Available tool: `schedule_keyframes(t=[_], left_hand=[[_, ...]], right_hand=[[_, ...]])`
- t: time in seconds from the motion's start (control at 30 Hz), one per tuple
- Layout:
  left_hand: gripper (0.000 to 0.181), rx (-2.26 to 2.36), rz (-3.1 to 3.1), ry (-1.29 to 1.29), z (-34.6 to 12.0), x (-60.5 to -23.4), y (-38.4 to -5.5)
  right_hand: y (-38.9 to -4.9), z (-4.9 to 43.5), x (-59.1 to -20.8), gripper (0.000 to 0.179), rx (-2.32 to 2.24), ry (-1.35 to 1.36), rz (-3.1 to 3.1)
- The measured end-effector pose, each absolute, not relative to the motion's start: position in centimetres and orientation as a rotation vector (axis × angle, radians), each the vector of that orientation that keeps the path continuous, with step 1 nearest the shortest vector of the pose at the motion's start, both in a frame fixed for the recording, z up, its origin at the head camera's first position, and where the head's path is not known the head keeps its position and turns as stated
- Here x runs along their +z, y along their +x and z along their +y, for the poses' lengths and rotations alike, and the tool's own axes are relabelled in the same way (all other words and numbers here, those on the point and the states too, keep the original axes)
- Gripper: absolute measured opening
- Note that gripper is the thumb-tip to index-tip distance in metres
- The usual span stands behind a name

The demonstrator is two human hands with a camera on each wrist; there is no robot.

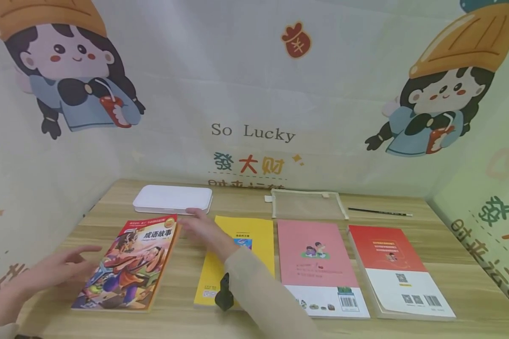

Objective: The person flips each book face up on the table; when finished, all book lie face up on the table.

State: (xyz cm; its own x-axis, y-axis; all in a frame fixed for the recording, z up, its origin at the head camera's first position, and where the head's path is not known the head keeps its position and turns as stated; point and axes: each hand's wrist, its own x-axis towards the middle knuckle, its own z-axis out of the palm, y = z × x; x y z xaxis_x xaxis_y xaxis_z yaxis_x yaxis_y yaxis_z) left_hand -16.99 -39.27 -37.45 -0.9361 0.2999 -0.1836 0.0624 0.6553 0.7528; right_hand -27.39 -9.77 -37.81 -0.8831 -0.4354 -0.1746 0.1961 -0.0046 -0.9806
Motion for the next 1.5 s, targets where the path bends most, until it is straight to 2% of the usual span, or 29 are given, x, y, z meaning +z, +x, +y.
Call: schedule_keyframes(t=[0.23,0.73,1.03,1.5], left_hand=[[0.048,1.178,2.765,0.437,-34.4,-36.0,-17.8],[0.039,1.283,2.63,0.685,-26.7,-36.6,-17.8],[0.039,1.336,2.592,0.6,-24.1,-37.2,-17.3],[0.044,1.325,2.506,0.507,-21.2,-38.1,-16.1]], right_hand=[[-27.5,-7.6,-36.1,0.035,-1.814,-0.326,2.018],[-27.5,-2.5,-36.5,0.032,-1.572,-0.529,2.18],[-27.2,0.6,-37.1,0.032,-1.501,-0.505,2.225],[-28.7,5.4,-37.9,0.035,-1.437,-0.407,2.368]])
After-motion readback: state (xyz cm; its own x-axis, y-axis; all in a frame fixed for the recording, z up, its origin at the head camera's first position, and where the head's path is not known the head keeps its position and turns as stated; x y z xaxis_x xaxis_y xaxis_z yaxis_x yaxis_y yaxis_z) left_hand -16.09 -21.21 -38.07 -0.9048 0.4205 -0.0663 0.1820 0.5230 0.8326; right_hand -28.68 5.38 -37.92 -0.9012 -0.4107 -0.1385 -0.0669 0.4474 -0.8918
